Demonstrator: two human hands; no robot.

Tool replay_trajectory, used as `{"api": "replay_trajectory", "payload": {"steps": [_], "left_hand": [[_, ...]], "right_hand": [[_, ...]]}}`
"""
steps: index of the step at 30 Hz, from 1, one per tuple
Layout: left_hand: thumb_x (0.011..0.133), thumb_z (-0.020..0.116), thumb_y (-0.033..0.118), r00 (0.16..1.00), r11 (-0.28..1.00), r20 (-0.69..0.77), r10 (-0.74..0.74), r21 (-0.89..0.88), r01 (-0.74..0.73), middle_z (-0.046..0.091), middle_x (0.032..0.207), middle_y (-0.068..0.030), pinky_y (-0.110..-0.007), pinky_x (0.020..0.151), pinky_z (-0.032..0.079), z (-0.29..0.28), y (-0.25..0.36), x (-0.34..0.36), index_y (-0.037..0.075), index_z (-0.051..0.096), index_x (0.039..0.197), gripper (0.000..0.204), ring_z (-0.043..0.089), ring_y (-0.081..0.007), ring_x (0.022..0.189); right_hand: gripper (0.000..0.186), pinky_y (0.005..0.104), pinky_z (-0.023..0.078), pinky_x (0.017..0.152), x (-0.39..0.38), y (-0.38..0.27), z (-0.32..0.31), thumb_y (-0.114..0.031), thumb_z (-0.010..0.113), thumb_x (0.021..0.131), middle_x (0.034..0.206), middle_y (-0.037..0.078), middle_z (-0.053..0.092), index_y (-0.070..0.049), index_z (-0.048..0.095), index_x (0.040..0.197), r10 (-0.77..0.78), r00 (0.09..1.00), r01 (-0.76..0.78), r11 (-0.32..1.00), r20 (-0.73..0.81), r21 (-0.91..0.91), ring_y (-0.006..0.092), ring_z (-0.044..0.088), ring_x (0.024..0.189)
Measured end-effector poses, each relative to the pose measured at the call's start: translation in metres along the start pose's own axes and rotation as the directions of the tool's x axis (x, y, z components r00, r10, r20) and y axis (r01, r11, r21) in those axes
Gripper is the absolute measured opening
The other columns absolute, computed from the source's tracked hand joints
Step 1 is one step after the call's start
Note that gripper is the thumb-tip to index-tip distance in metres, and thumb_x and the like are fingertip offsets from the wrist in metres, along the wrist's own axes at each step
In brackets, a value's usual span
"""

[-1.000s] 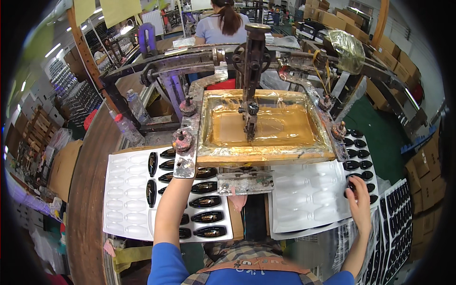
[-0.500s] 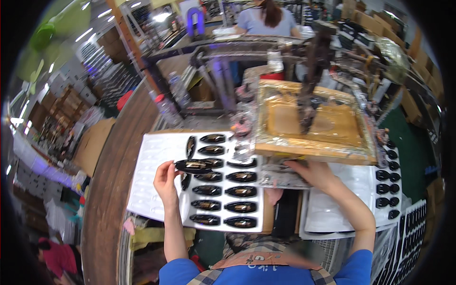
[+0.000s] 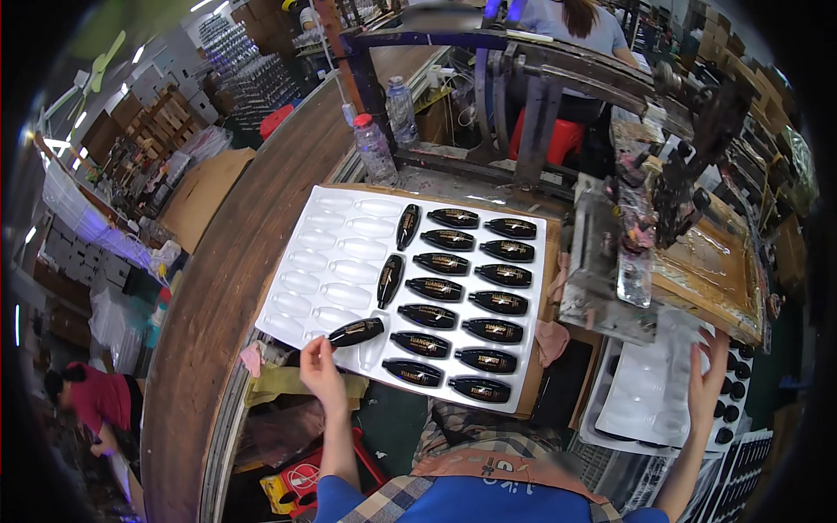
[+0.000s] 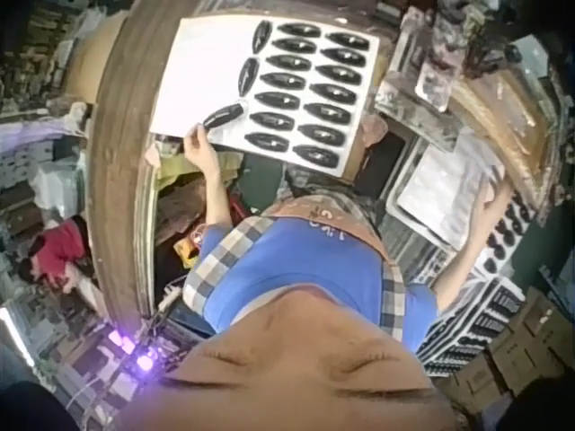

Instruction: Using a manual silk screen printing machine to apply a logo to plastic components.

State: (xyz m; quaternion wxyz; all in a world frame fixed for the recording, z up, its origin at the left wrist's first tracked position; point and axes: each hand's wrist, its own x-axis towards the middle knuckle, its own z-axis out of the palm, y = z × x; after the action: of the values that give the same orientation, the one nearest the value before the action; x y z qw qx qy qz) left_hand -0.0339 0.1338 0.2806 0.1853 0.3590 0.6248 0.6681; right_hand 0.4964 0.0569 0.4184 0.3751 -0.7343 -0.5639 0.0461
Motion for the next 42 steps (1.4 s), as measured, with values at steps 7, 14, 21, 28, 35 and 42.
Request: {"api": "replay_trajectory", "payload": {"steps": [7, 14, 21, 28, 35, 42], "left_hand": [[0.08, 0.056, 0.003, 0.975, 0.898, -0.075, 0.207, 0.41, -0.159, 0.051, 0.091, -0.0103, -0.031, 0.08, 0.038, 0.015, -0.017, -0.058, -0.002, 0.053, 0.089, 0.01, 0.048, -0.02, 0.089], [0.077, 0.056, 0.002, 0.938, 0.764, 0.096, 0.334, 0.555, -0.328, 0.049, 0.09, -0.0131, -0.036, 0.081, 0.035, 0.013, -0.008, -0.07, -0.001, 0.052, 0.086, 0.01, 0.045, -0.0271, 0.09], [0.082, 0.047, -0.002, 0.923, 0.92, 0.151, 0.355, 0.116, -0.373, 0.05, 0.095, -0.0131, -0.032, 0.086, 0.036, 0.084, 0.071, -0.039, -0.003, 0.049, 0.096, 0.014, 0.047, -0.025, 0.092], [0.083, 0.047, 0.016, 0.238, 0.813, 0.925, 0.297, -0.114, -0.57, 0.058, 0.101, -0.0118, -0.036, 0.085, 0.038, 0.26, 0.138, -0.037, 0.003, 0.057, 0.099, 0.023, 0.051, -0.0258, 0.097], [0.084, 0.049, 0.017, 0.199, 0.894, 0.877, 0.438, -0.448, 0.006, 0.06, 0.091, -0.0072, -0.03, 0.078, 0.043, 0.334, 0.086, -0.016, 0.002, 0.057, 0.1, 0.023, 0.056, -0.0172, 0.084], [0.082, 0.055, 0.012, 0.382, 0.915, 0.888, 0.257, -0.35, 0.199, 0.059, 0.09, -0.0016, -0.021, 0.072, 0.044, 0.288, 0.149, 0.029, 0.001, 0.057, 0.103, 0.023, 0.053, -0.007, 0.079]], "right_hand": [[0.045, 0.0361, 0.036, 0.09, -0.042, 0.064, -0.051, -0.02, 0.047, 0.087, 0.129, 0.018, 0.036, -0.006, 0.034, 0.128, 0.137, 0.979, -0.19, 0.887, -0.153, -0.421, 0.0306, 0.043, 0.112], [0.053, 0.0395, 0.038, 0.086, -0.076, 0.111, -0.082, -0.038, 0.05, 0.082, 0.124, 0.021, 0.039, -0.004, 0.04, 0.121, 0.56, 0.821, -0.448, 0.516, -0.108, -0.731, 0.038, 0.046, 0.105], [0.033, 0.0398, 0.039, 0.082, -0.079, 0.117, -0.094, -0.025, 0.038, 0.09, 0.111, 0.021, 0.043, -0.001, 0.044, 0.111, 0.413, 0.906, -0.4, 0.761, -0.093, -0.51, 0.0382, 0.046, 0.099], [0.039, 0.0256, 0.043, 0.071, -0.004, -0.006, -0.042, -0.011, 0.061, 0.075, 0.123, 0.012, 0.042, -0.004, 0.049, 0.112, 0.11, 0.993, -0.109, 0.994, -0.034, 0.028, 0.0197, 0.049, 0.098], [0.041, 0.028, 0.042, 0.077, 0.049, -0.041, 0.032, -0.016, 0.069, 0.071, 0.106, 0.01, 0.056, -0.001, 0.054, 0.105, -0.07, 0.985, 0.025, 0.963, 0.16, 0.267, 0.018, 0.053, 0.094], [0.045, 0.0326, 0.04, 0.083, 0.066, -0.081, 0.082, -0.027, 0.069, 0.072, 0.103, 0.013, 0.057, -0.001, 0.053, 0.106, -0.119, 0.935, 0.126, 0.992, 0.335, 0.0, 0.0258, 0.052, 0.097]]}}
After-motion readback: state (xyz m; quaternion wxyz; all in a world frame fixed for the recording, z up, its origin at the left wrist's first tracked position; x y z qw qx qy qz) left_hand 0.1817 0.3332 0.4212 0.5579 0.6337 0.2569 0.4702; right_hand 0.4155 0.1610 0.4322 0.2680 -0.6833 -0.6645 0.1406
